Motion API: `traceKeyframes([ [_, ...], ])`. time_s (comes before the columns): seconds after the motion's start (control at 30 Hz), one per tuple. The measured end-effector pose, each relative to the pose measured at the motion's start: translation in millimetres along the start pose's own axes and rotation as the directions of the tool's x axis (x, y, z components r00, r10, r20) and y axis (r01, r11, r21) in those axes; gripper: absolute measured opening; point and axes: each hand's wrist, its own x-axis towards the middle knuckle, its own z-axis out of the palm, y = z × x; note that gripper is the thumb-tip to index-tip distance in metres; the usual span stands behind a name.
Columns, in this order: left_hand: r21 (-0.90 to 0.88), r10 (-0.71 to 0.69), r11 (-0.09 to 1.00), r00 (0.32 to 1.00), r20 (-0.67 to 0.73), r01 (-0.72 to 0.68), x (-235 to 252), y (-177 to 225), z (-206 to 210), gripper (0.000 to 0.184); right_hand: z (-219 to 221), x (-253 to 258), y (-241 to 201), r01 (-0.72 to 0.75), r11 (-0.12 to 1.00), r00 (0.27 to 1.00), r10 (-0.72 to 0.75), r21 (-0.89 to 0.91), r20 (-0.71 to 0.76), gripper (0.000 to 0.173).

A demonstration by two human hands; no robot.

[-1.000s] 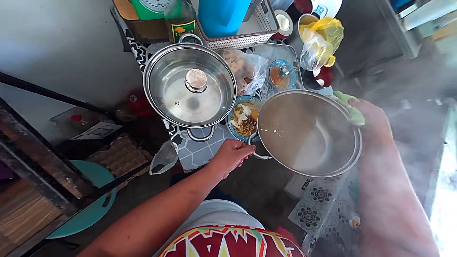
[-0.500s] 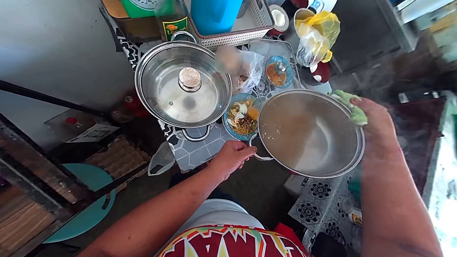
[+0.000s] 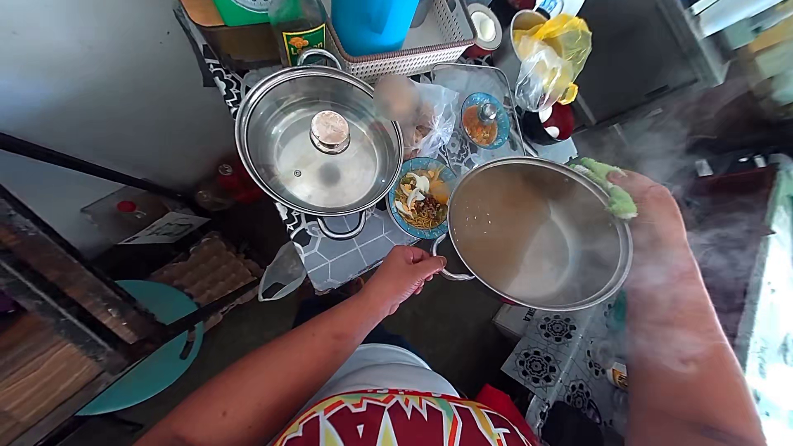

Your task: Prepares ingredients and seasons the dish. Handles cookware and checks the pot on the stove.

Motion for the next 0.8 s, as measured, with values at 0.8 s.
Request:
traceKeyframes([
  [0.8,0.001,-0.037,0.999,0.999,0.009,0.037,-6,-11,9,0.022,-25,2,26,0.011,0.999,0.999,-0.013,0.049,0.038,0.02],
])
